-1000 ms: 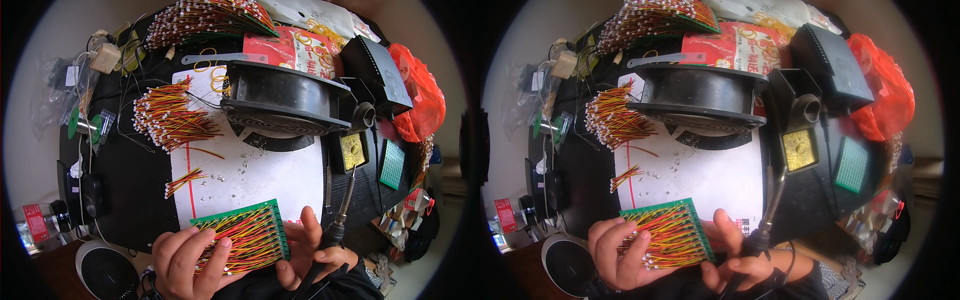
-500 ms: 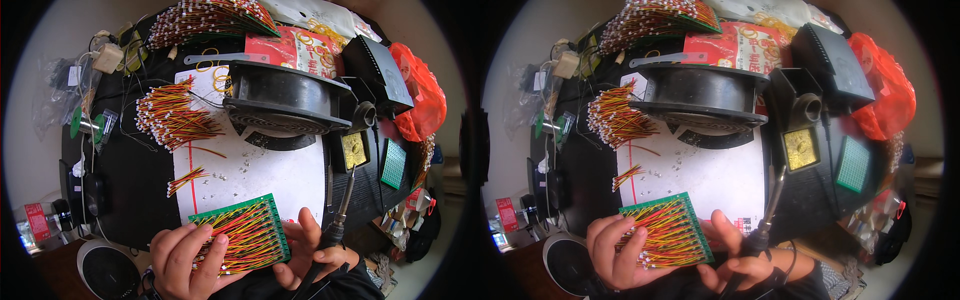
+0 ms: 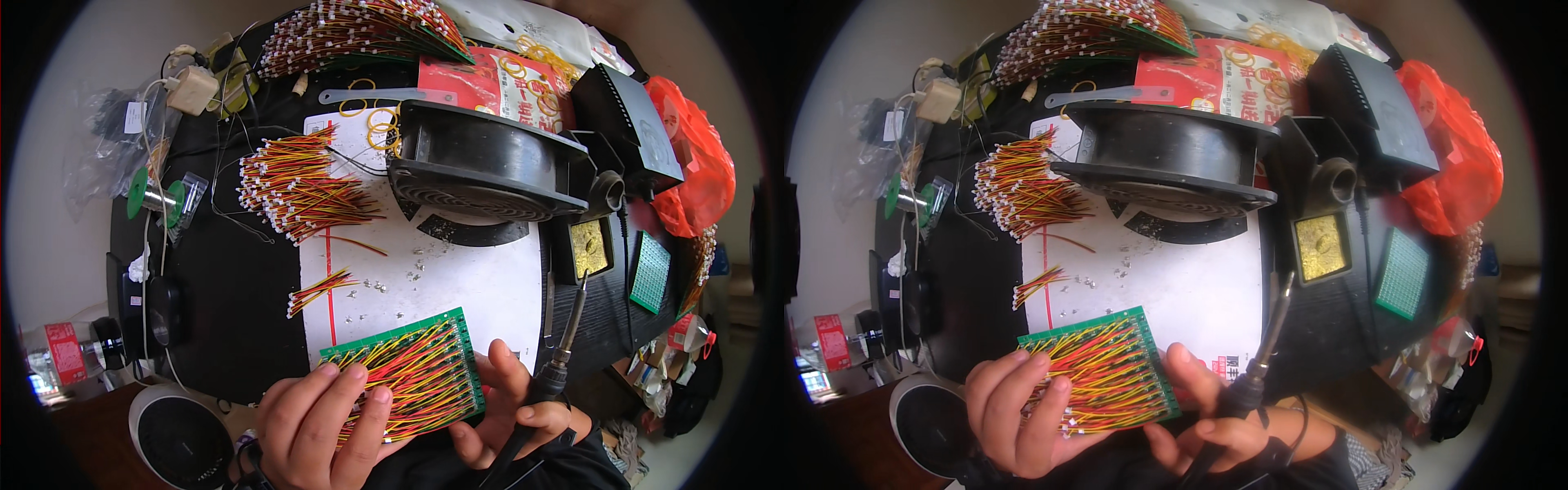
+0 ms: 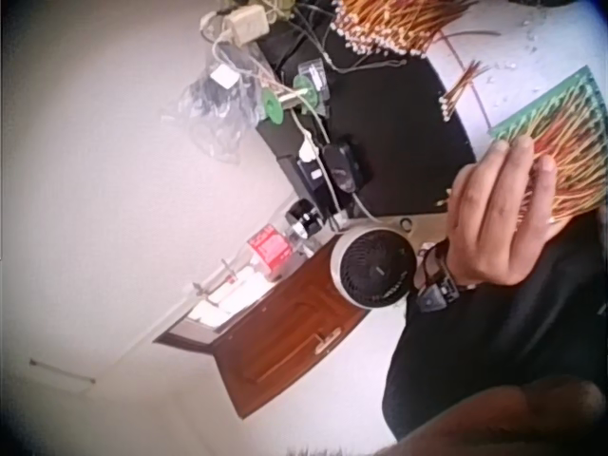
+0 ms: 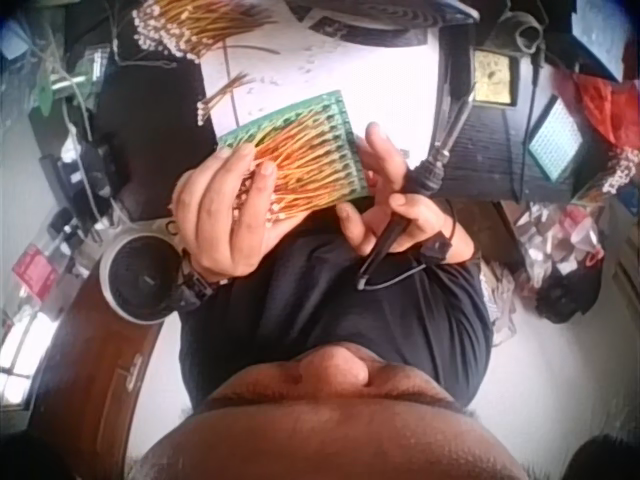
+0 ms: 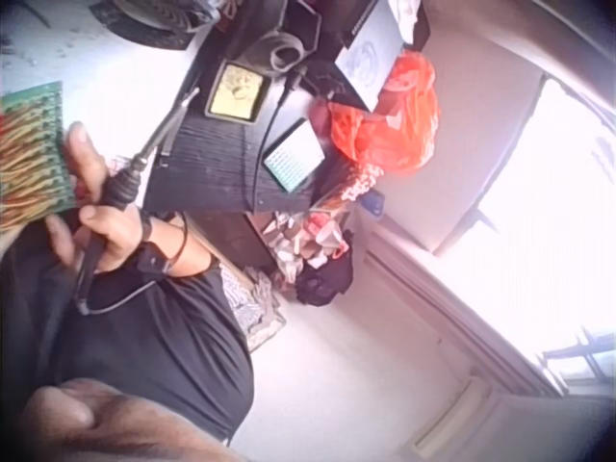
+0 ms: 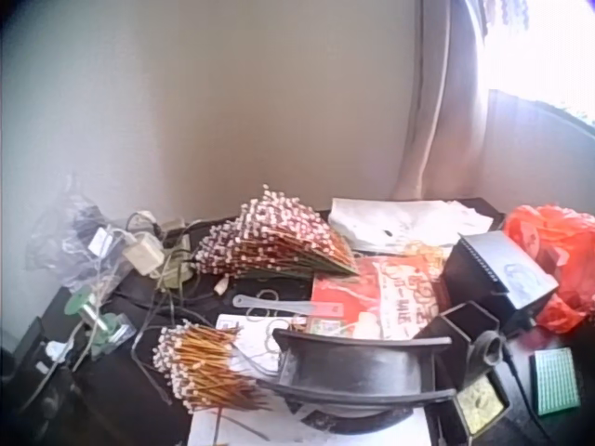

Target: Soldering wire components onto printed circuit boards at a workstation.

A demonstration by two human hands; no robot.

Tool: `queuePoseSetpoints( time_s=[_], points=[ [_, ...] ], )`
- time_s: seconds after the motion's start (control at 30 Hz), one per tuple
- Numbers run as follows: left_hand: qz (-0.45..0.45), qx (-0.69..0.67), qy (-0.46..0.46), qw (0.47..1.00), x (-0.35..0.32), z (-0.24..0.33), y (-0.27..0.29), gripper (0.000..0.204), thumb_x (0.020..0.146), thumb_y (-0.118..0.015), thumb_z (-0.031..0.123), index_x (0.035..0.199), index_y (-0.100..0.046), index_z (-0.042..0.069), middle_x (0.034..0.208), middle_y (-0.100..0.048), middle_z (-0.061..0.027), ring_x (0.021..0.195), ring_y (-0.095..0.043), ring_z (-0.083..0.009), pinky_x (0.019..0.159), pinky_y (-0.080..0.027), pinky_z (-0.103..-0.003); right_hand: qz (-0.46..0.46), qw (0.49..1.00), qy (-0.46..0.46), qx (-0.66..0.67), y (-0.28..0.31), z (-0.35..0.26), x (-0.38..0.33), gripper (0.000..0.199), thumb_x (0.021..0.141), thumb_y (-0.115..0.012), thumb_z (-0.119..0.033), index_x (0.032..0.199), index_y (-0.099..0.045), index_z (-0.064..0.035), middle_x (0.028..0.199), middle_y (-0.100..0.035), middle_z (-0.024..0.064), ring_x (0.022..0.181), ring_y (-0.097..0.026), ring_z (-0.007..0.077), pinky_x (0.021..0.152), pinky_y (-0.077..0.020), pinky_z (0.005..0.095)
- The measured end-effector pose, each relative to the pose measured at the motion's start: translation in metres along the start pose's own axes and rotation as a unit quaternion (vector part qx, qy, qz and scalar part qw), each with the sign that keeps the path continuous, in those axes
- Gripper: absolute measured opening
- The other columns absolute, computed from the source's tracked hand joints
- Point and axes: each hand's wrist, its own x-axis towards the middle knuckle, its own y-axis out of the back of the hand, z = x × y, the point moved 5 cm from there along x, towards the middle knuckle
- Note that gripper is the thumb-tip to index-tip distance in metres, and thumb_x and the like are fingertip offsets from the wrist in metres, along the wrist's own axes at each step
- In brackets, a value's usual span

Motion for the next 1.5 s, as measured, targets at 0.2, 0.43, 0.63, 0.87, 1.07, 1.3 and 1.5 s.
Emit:
queuePoseSetpoints(
  time_s=[0.2, 0.43, 0.63, 0.87, 1.07, 1.3, 1.5],
  points=[
    [-0.011, 0.004, 0.002, 1.000, 0.000, -0.001, 0.001, 0.065, 0.075, -0.090, 0.047, 0.114, -0.068, 0.000, 0.107, -0.068, -0.0177, 0.092, -0.066, -0.0316, 0.068, -0.053, -0.037, -0.052, 0.999, 0.014, -0.003, 0.000, 0.005, 0.003, 0.077, 0.076, -0.081, 0.009, 0.134, -0.034, -0.0088, 0.142, -0.044, 0.0473, 0.133, -0.053, 0.0521, 0.105, -0.0506, 0.0468],
    [-0.015, -0.019, 0.024, 0.999, 0.004, 0.001, 0.012, 0.042, 0.097, -0.071, 0.035, 0.122, -0.068, 0.001, 0.116, -0.071, -0.0184, 0.104, -0.067, -0.0320, 0.085, -0.055, -0.039, -0.039, 0.998, 0.044, 0.002, 0.000, -0.001, 0.013, 0.079, 0.075, -0.081, 0.010, 0.135, -0.034, -0.0101, 0.140, -0.047, 0.0458, 0.129, -0.058, 0.0493, 0.104, -0.0509, 0.0487],
    [0.033, 0.023, -0.030, 0.999, -0.003, 0.003, 0.000, 0.059, 0.077, -0.088, 0.043, 0.113, -0.068, 0.001, 0.107, -0.068, -0.0169, 0.094, -0.065, -0.0317, 0.071, -0.053, -0.037, -0.035, 0.999, -0.026, 0.015, -0.001, 0.002, 0.007, 0.082, 0.075, -0.082, 0.011, 0.139, -0.035, -0.0113, 0.138, -0.049, 0.0443, 0.130, -0.057, 0.0497, 0.105, -0.0503, 0.0495],
    [-0.015, 0.003, 0.005, 1.000, 0.006, 0.006, 0.014, 0.030, 0.098, -0.069, 0.027, 0.117, -0.071, 0.003, 0.115, -0.072, -0.0154, 0.108, -0.065, -0.0298, 0.084, -0.055, -0.038, -0.013, 0.999, 0.039, 0.001, -0.003, -0.004, 0.015, 0.083, 0.074, -0.084, 0.011, 0.139, -0.037, -0.0111, 0.139, -0.050, 0.0435, 0.132, -0.056, 0.0500, 0.106, -0.0492, 0.0508],
    [-0.023, 0.015, -0.016, 0.999, 0.009, 0.007, 0.014, 0.024, 0.099, -0.067, 0.021, 0.114, -0.072, 0.004, 0.114, -0.072, -0.0139, 0.105, -0.066, -0.0285, 0.082, -0.055, -0.035, 0.001, 0.999, 0.040, 0.008, -0.004, 0.002, 0.013, 0.083, 0.073, -0.084, 0.011, 0.138, -0.037, -0.0113, 0.139, -0.050, 0.0418, 0.132, -0.056, 0.0483, 0.106, -0.0503, 0.0508],
    [-0.031, 0.014, -0.037, 0.999, 0.009, 0.010, 0.012, 0.021, 0.100, -0.065, 0.019, 0.115, -0.072, 0.005, 0.112, -0.073, -0.0133, 0.101, -0.067, -0.0274, 0.080, -0.055, -0.034, 0.034, 0.998, 0.060, -0.010, -0.005, 0.002, 0.017, 0.082, 0.074, -0.083, 0.012, 0.138, -0.037, -0.0125, 0.137, -0.053, 0.0379, 0.128, -0.059, 0.0445, 0.104, -0.0519, 0.0486],
    [-0.046, -0.004, 0.030, 0.998, -0.004, 0.011, -0.003, 0.033, 0.087, -0.080, 0.035, 0.111, -0.073, 0.013, 0.113, -0.072, -0.0068, 0.106, -0.065, -0.0243, 0.075, -0.055, -0.032, 0.020, 0.995, 0.074, -0.059, -0.001, 0.007, 0.017, 0.081, 0.076, -0.082, 0.012, 0.138, -0.036, -0.0130, 0.134, -0.055, 0.0353, 0.114, -0.066, 0.0370, 0.088, -0.0570, 0.0402]
  ],
)
